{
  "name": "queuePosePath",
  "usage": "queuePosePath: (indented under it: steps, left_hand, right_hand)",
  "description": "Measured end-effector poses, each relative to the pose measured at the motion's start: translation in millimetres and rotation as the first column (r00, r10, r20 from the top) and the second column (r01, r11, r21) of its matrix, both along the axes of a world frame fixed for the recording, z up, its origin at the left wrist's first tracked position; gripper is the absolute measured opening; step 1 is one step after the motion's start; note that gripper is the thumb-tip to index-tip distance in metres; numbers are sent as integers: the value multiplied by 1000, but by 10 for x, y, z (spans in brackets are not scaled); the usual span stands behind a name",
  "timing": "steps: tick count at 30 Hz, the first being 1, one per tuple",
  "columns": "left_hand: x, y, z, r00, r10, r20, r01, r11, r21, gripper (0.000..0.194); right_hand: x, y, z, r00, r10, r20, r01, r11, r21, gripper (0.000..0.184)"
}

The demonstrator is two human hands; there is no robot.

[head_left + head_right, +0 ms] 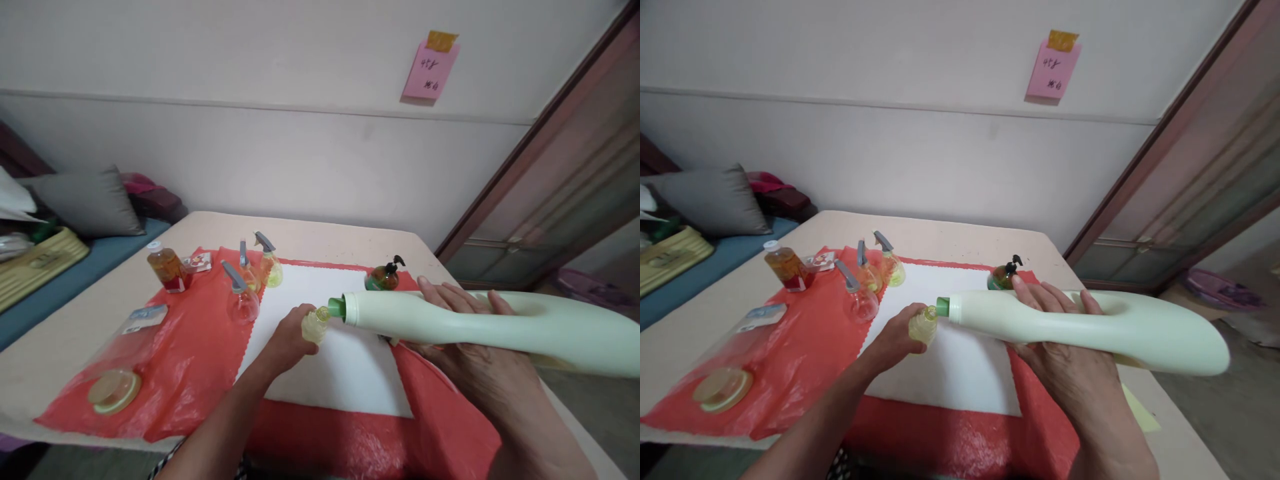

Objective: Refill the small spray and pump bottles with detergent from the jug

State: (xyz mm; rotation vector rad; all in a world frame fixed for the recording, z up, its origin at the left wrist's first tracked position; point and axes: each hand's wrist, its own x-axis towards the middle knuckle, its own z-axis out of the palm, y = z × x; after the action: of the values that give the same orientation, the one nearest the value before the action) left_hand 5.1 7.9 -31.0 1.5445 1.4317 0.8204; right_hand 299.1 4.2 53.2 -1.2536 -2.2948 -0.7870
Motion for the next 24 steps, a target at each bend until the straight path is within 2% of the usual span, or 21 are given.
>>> queuePosePath:
  steps: [24]
  left_hand:
    - [6,2,9,999,-7,31,7,1000,0,63]
  right_hand:
    - [-56,-19,37,1000,-10,22,10,1000,0,53]
